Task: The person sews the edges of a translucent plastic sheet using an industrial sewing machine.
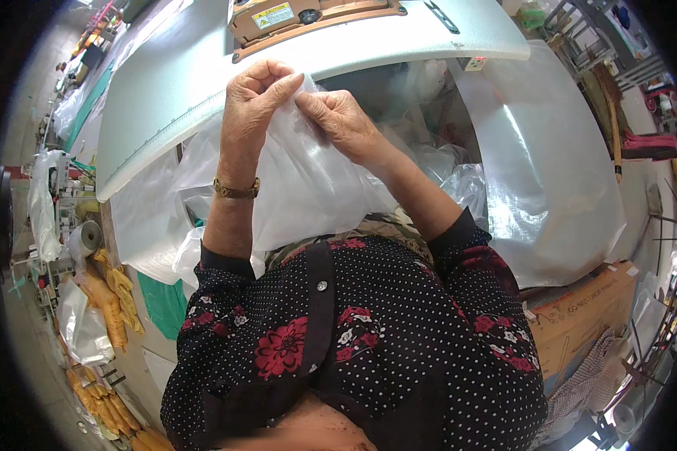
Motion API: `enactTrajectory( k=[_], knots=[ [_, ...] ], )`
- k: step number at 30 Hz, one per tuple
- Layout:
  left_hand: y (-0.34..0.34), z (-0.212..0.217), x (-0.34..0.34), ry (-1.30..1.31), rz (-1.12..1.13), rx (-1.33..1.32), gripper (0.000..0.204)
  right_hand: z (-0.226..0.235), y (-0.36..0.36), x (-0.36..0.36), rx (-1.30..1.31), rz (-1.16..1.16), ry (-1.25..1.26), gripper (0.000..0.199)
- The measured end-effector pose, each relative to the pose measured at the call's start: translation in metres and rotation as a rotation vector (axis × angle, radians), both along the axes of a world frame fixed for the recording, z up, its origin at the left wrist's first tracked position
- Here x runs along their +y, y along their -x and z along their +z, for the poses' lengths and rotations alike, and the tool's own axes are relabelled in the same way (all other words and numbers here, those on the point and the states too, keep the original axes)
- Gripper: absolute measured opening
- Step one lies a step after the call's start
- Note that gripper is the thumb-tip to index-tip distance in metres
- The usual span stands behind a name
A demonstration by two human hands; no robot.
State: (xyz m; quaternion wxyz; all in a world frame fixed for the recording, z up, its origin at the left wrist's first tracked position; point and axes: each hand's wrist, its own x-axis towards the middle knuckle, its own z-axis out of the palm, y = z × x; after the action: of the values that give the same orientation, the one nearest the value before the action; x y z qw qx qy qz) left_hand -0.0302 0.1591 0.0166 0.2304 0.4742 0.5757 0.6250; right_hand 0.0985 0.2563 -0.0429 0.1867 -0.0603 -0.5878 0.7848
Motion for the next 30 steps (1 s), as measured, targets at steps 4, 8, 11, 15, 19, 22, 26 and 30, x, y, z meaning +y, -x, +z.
enactTrajectory(
  k=[4,8,11,15,19,22,26,30],
  knots=[
    [0.0,0.004,0.002,-0.052,0.027,-0.012,0.014,0.023,-0.007,-0.01,0.026,-0.218,-0.201,0.046],
    [0.011,0.002,-0.001,0.067,-0.038,0.155,0.019,0.033,-0.012,-0.013,-0.028,-0.316,-0.393,0.042],
    [0.012,0.0,0.002,0.066,-0.017,0.226,0.021,0.038,-0.015,-0.02,-0.031,-0.44,-0.555,0.032],
    [0.007,0.001,0.007,0.062,0.026,0.182,0.028,0.027,-0.018,-0.027,0.021,-0.653,-0.809,0.023],
    [0.01,-0.01,0.015,0.05,0.026,0.14,0.03,0.018,-0.017,-0.023,0.075,-0.737,-1.205,0.039],
    [0.011,-0.009,0.012,0.083,0.042,0.076,0.032,0.028,-0.019,-0.028,-0.114,-0.635,-1.299,0.047],
    [0.014,0.001,0.008,0.286,0.024,0.096,0.029,0.029,-0.02,-0.027,-0.173,-0.578,-1.357,0.053],
    [0.015,-0.008,0.01,0.159,-0.024,0.084,0.031,0.026,-0.019,-0.028,-0.141,-0.619,-1.403,0.054]
  ],
)
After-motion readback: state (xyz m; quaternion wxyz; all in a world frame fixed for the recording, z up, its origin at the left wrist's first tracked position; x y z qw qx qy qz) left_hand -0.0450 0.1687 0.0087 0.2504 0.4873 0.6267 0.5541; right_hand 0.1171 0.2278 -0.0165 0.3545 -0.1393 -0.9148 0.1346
